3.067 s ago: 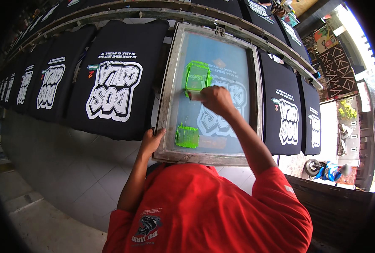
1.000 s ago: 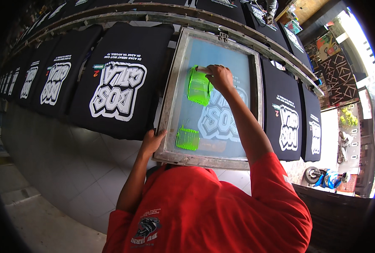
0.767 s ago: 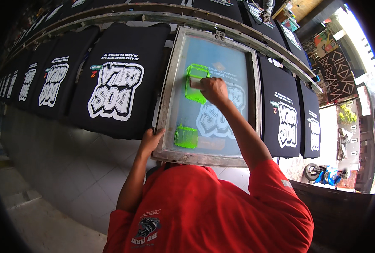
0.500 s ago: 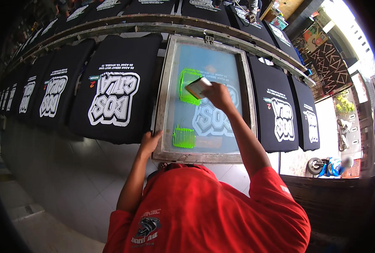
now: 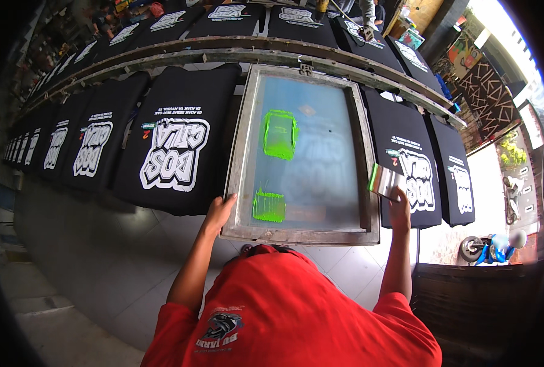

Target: The person applies green ink to a screen using a squeegee and then slides the screen along a track over several black t-shirts.

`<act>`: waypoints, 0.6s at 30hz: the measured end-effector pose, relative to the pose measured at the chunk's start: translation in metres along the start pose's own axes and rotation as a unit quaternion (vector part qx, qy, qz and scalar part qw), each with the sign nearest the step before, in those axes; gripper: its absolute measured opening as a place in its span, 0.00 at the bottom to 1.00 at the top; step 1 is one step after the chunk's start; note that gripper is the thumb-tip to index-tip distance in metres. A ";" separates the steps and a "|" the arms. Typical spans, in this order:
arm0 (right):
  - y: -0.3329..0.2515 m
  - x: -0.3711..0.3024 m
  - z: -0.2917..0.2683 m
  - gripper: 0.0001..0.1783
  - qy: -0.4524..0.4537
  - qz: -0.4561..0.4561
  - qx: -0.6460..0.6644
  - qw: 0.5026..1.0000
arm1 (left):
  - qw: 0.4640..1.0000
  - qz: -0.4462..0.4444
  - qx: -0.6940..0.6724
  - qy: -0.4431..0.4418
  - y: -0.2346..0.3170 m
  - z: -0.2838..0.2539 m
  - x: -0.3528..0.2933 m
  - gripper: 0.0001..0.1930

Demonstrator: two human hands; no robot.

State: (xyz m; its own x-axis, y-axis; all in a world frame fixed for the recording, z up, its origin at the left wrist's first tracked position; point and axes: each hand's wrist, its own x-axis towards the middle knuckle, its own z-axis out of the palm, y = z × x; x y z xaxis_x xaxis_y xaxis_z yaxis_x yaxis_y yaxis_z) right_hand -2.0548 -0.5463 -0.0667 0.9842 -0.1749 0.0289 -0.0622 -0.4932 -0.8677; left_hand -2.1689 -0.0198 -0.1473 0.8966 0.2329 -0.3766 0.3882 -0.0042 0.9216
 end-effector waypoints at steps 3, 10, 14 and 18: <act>0.052 0.008 -0.008 0.14 -0.046 0.127 0.364 0.922 | 0.997 0.065 0.046 0.016 0.017 -0.004 -0.006 0.24; 0.033 -0.018 0.013 0.16 -0.074 0.177 0.526 0.828 | 0.980 0.101 0.163 0.054 0.023 -0.042 -0.025 0.25; -0.052 -0.060 0.065 0.19 -0.105 0.144 0.501 0.847 | 0.984 0.127 0.114 0.058 0.014 -0.097 -0.035 0.22; -0.060 -0.087 0.138 0.19 -0.102 0.114 0.531 0.833 | 0.986 0.138 0.083 0.052 -0.004 -0.187 -0.029 0.20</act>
State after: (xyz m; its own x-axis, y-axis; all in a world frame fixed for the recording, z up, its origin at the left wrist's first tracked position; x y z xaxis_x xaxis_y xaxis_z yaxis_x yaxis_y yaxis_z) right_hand -2.1139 -0.3840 -0.0861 0.9814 0.0405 -0.1876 -0.1755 0.5853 -0.7916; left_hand -2.2357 0.1552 -0.1223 0.9499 0.2981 -0.0942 0.1696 -0.2384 0.9562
